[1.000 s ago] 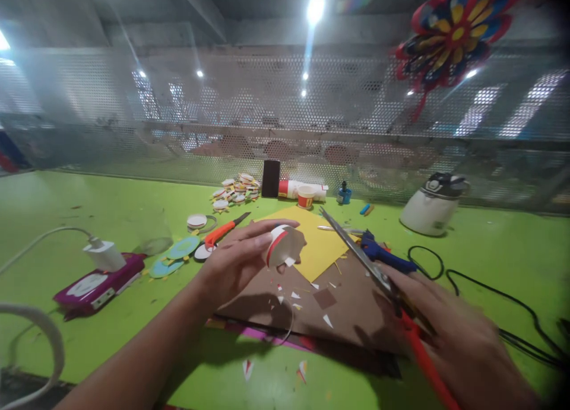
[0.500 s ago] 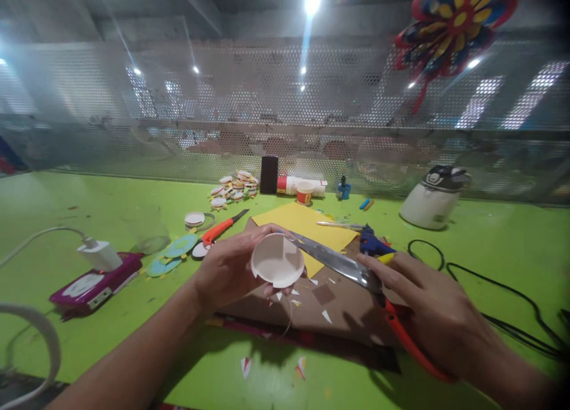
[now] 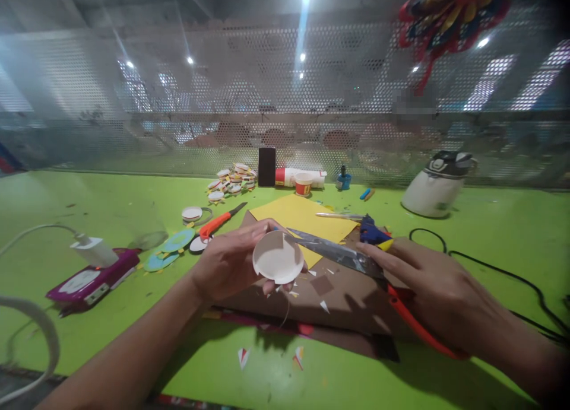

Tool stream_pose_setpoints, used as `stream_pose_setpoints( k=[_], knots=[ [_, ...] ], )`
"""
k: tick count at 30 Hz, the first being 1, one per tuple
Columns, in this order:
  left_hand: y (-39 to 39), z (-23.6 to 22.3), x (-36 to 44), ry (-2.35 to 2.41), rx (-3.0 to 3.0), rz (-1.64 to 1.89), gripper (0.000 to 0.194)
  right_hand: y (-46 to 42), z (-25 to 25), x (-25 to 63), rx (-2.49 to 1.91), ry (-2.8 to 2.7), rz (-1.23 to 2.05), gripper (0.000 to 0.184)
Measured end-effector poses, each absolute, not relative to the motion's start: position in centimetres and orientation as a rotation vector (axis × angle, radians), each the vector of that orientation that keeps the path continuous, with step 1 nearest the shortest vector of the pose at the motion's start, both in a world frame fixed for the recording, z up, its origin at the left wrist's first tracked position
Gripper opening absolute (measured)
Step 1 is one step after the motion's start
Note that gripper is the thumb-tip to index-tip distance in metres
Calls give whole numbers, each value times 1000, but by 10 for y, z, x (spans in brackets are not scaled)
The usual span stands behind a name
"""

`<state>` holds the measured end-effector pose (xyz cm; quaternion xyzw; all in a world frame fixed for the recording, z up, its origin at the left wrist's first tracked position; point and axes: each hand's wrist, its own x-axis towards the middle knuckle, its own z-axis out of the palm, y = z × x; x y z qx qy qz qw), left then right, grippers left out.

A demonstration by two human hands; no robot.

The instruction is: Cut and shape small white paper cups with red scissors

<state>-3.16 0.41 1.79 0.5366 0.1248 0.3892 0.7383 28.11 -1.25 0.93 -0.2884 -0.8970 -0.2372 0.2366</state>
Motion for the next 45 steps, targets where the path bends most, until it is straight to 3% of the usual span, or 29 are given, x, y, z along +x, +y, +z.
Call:
stream_pose_setpoints(
  k=[45],
  knots=[
    [9,12,-35,261,1167,781,25,-12,5,280,-723,-2464,-517,31]
  ],
)
